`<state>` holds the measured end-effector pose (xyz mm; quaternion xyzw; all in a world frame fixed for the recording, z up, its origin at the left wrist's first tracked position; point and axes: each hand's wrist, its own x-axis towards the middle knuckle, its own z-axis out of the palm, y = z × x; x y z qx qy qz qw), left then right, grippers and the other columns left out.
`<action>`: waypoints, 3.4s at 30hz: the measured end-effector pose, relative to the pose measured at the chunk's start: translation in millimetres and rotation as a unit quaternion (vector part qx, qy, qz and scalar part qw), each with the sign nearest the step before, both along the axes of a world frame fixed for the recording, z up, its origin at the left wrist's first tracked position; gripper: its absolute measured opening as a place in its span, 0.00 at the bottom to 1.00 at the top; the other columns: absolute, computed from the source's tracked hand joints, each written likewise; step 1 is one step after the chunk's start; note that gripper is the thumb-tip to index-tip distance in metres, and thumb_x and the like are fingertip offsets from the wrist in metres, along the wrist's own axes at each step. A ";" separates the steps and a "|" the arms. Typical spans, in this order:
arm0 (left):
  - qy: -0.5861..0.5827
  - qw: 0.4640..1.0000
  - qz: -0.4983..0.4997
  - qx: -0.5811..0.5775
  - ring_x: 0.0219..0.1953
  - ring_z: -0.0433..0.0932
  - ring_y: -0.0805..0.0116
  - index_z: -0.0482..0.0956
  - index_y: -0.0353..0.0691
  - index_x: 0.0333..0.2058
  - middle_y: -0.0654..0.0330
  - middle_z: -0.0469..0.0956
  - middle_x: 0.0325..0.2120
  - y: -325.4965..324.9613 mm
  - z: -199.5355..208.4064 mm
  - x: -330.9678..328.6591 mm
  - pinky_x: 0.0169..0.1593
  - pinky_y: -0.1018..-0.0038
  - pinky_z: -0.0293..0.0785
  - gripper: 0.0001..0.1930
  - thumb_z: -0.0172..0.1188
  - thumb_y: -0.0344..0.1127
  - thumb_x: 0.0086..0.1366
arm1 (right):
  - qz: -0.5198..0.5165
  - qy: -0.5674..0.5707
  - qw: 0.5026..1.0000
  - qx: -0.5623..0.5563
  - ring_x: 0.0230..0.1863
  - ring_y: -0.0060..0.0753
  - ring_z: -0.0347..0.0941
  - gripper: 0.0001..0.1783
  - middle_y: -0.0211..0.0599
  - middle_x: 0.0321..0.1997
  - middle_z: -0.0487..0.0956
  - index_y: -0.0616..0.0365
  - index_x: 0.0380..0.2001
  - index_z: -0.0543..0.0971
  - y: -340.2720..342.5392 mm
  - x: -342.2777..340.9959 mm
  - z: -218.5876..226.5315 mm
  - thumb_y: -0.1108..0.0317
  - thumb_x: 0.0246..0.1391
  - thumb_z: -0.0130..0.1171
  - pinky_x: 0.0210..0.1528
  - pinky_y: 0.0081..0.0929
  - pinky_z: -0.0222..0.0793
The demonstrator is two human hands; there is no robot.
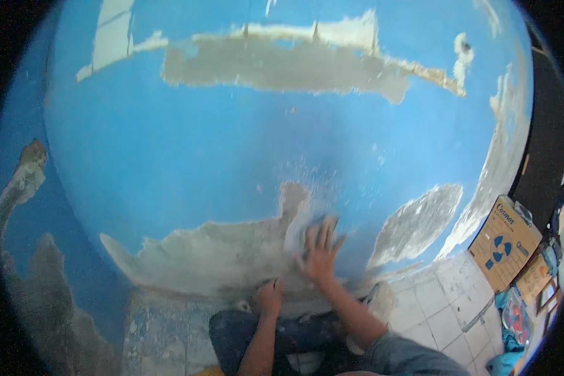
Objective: The person sands the surface of a blue wall by hand with a piece of sandpaper, moving it in circular and back-and-forth motions to smooth the plaster and remove loose paint.
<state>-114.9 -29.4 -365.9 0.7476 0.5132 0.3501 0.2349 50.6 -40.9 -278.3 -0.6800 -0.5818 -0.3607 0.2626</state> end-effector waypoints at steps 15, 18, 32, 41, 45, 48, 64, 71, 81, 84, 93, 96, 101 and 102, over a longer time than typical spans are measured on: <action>-0.036 0.985 -0.159 0.058 0.34 0.78 0.55 0.74 0.39 0.45 0.51 0.79 0.33 -3.8 18.0 8.7 0.38 0.60 0.74 0.19 0.40 0.44 0.70 | 0.011 0.064 0.998 -0.026 0.74 0.46 0.33 0.41 0.46 0.73 0.41 0.43 0.67 0.56 -21.9 17.2 40.3 0.34 0.55 0.42 0.62 0.75 0.19; -0.058 0.970 -0.224 0.081 0.35 0.77 0.54 0.74 0.39 0.46 0.50 0.78 0.34 -11.9 51.9 32.7 0.40 0.59 0.73 0.18 0.42 0.44 0.69 | 0.125 0.093 0.988 0.015 0.74 0.46 0.33 0.38 0.48 0.73 0.42 0.44 0.66 0.58 -20.6 31.1 -33.0 0.37 0.57 0.41 0.62 0.73 0.20; -0.050 0.932 -0.354 0.055 0.42 0.75 0.51 0.72 0.40 0.50 0.49 0.75 0.42 -3.7 90.5 101.8 0.48 0.59 0.68 0.20 0.50 0.44 0.65 | 0.091 -0.065 0.991 0.075 0.72 0.51 0.41 0.36 0.51 0.68 0.54 0.48 0.62 0.63 -11.3 102.6 -83.6 0.40 0.55 0.46 0.62 0.74 0.26; -0.068 0.929 -0.365 0.009 0.47 0.73 0.48 0.71 0.40 0.53 0.48 0.73 0.46 7.3 64.5 101.7 0.53 0.58 0.66 0.23 0.56 0.44 0.62 | 0.082 -0.076 0.991 0.074 0.71 0.53 0.43 0.37 0.52 0.66 0.57 0.54 0.60 0.65 -4.3 124.4 -112.6 0.41 0.53 0.49 0.61 0.75 0.27; -0.078 0.936 -0.342 -0.010 0.49 0.72 0.47 0.70 0.41 0.54 0.47 0.73 0.48 15.1 44.8 77.4 0.55 0.58 0.64 0.25 0.58 0.45 0.61 | 0.111 -0.074 0.988 0.077 0.70 0.54 0.44 0.38 0.53 0.65 0.59 0.56 0.59 0.65 20.8 106.2 -126.3 0.41 0.52 0.50 0.61 0.76 0.28; -0.095 0.929 -0.356 -0.035 0.50 0.72 0.47 0.70 0.41 0.55 0.47 0.72 0.50 19.9 12.0 60.3 0.57 0.58 0.63 0.26 0.60 0.45 0.60 | 0.113 -0.076 0.988 0.069 0.70 0.55 0.45 0.38 0.53 0.64 0.60 0.58 0.58 0.66 24.0 88.2 -140.6 0.41 0.52 0.51 0.61 0.76 0.29; 0.007 0.953 -0.295 0.065 0.21 0.73 0.66 0.81 0.44 0.21 0.59 0.76 0.16 5.6 -34.2 52.9 0.32 0.65 0.68 0.16 0.62 0.50 0.57 | 0.115 -0.106 0.970 0.185 0.71 0.54 0.43 0.30 0.50 0.71 0.49 0.51 0.62 0.65 7.5 89.8 -97.4 0.48 0.60 0.42 0.67 0.64 0.33; 0.069 0.961 -0.217 0.157 0.26 0.77 0.60 0.79 0.44 0.24 0.59 0.76 0.18 8.3 -77.6 69.2 0.49 0.56 0.67 0.13 0.60 0.46 0.59 | 0.093 -0.109 0.976 0.166 0.71 0.54 0.46 0.30 0.48 0.71 0.51 0.48 0.65 0.60 3.9 85.3 -100.0 0.54 0.60 0.44 0.68 0.60 0.34; 0.118 0.902 -0.331 0.252 0.38 0.78 0.63 0.81 0.46 0.34 0.63 0.81 0.33 14.5 -136.1 63.3 0.60 0.54 0.59 0.08 0.58 0.38 0.57 | 0.097 -0.064 0.982 0.148 0.70 0.54 0.47 0.31 0.47 0.70 0.55 0.51 0.64 0.61 1.9 85.0 -103.8 0.55 0.59 0.46 0.69 0.62 0.31; 0.091 0.917 -0.329 0.208 0.37 0.78 0.62 0.81 0.45 0.28 0.62 0.81 0.32 6.3 -97.7 60.4 0.59 0.54 0.60 0.09 0.57 0.41 0.58 | 0.104 -0.097 0.974 0.174 0.70 0.52 0.48 0.30 0.47 0.69 0.56 0.50 0.62 0.64 4.1 94.2 -100.1 0.53 0.58 0.47 0.68 0.63 0.32; -0.002 0.955 -0.245 0.167 0.32 0.77 0.60 0.81 0.45 0.32 0.59 0.78 0.23 -12.0 -60.8 63.0 0.51 0.56 0.64 0.11 0.51 0.40 0.64 | 0.158 -0.096 0.965 0.185 0.70 0.46 0.50 0.30 0.42 0.70 0.56 0.49 0.61 0.66 5.7 93.4 -96.7 0.53 0.57 0.49 0.68 0.60 0.36; 0.016 0.929 -0.175 0.325 0.32 0.77 0.59 0.80 0.46 0.35 0.60 0.77 0.25 -0.5 -89.1 59.1 0.51 0.56 0.63 0.10 0.51 0.40 0.65 | 0.187 -0.063 0.951 0.239 0.70 0.47 0.50 0.30 0.42 0.69 0.57 0.48 0.62 0.65 10.7 68.6 -96.0 0.51 0.58 0.48 0.68 0.60 0.36; -0.052 0.939 -0.271 0.207 0.31 0.77 0.58 0.81 0.48 0.32 0.62 0.77 0.25 3.9 -84.2 69.2 0.54 0.55 0.62 0.08 0.52 0.38 0.64 | 0.106 -0.101 0.971 0.187 0.70 0.53 0.49 0.30 0.46 0.68 0.58 0.48 0.62 0.65 7.6 97.9 -106.6 0.46 0.62 0.42 0.68 0.60 0.36; -0.036 0.948 -0.218 0.228 0.31 0.76 0.58 0.81 0.48 0.28 0.62 0.76 0.22 -1.2 -106.5 67.5 0.54 0.54 0.61 0.08 0.53 0.39 0.62 | 0.127 -0.088 0.970 0.189 0.70 0.53 0.49 0.30 0.46 0.68 0.58 0.48 0.62 0.65 6.8 84.8 -103.8 0.46 0.62 0.42 0.68 0.60 0.36</action>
